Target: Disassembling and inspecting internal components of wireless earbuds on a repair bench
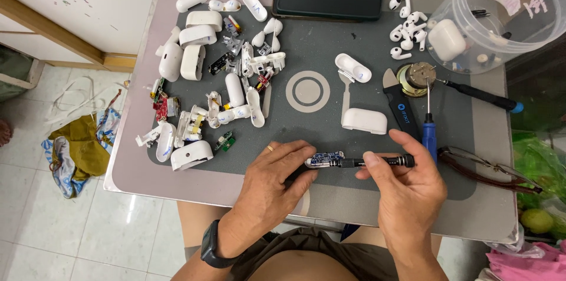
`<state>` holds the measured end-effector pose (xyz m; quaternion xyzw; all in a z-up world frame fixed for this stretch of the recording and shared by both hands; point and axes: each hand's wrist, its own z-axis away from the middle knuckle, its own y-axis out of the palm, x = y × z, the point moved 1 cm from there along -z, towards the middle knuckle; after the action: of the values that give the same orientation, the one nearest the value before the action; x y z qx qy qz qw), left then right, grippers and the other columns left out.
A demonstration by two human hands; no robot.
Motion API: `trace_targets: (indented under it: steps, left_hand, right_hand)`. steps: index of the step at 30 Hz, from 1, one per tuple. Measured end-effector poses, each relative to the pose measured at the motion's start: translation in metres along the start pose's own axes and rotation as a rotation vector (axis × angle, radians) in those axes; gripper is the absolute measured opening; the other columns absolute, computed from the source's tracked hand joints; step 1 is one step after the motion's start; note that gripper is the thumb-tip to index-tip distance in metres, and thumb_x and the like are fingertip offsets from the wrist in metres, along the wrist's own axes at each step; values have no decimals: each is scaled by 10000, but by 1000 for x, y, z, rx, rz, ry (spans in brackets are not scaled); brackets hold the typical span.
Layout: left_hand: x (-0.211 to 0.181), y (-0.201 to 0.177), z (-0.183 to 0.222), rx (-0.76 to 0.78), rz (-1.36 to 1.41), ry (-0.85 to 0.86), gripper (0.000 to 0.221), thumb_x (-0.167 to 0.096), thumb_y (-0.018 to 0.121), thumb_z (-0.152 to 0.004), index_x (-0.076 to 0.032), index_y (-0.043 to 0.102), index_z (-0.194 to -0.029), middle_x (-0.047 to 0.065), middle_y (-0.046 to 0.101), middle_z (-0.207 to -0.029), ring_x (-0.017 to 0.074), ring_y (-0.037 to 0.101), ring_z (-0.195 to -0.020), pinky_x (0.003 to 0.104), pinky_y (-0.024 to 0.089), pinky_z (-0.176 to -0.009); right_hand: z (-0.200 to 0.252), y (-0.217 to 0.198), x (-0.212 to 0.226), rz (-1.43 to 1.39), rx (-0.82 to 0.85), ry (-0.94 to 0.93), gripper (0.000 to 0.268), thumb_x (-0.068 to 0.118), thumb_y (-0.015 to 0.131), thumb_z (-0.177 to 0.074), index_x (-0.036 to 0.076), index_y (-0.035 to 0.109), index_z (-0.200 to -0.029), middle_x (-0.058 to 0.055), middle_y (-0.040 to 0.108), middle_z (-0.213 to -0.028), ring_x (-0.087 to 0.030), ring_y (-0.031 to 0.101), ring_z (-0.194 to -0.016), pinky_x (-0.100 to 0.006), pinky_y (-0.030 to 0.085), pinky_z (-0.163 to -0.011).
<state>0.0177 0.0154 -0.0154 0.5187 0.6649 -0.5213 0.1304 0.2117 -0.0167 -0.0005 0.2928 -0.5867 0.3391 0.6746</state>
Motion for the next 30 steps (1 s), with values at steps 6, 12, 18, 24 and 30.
trace_targets:
  steps: [6, 12, 18, 24, 30]
  left_hand:
    - [-2, -1, 0, 14, 17, -18, 306, -182, 724, -954, -33, 695, -1220, 150, 712, -1217, 298, 669, -1021, 413, 500, -953]
    - [-2, -1, 0, 7, 8, -28, 306, -177, 734, -943, -47, 700, -1217, 139, 712, -1219, 291, 650, -981, 403, 506, -935]
    - [-3, -1, 0, 3, 6, -30, 303, -172, 739, -940, -45, 701, -1212, 140, 716, -1215, 290, 672, -1016, 407, 493, -962]
    - [-1, 0, 1, 5, -13, -16, 300, -182, 738, -941, -50, 700, -1208, 144, 718, -1212, 297, 669, -999, 405, 514, -936]
    - [-2, 0, 0, -3, -3, 2, 289, -171, 727, -951, -39, 696, -1206, 146, 717, -1204, 295, 672, -992, 405, 495, -935]
  right_hand:
    - [2, -2, 1, 42, -2, -27, 476, 5, 758, -845, 8, 635, -1305, -135, 723, -806, -204, 696, -582, -262, 592, -692]
    - [1, -1, 1, 21, -10, -16, 488, 9, 763, -838, 15, 637, -1310, -132, 711, -822, -205, 695, -581, -258, 596, -673]
    - [-1, -4, -5, -22, 25, -31, 507, 7, 762, -839, 3, 621, -1326, -151, 717, -848, -215, 696, -594, -266, 596, -688]
    - [-2, -4, -7, -32, 34, -24, 509, -17, 762, -830, 10, 624, -1319, -159, 725, -821, -220, 701, -586, -282, 603, -688]
    - [-1, -5, -6, -44, 44, -28, 500, -8, 759, -837, 11, 622, -1317, -150, 721, -845, -224, 705, -598, -277, 603, -684]
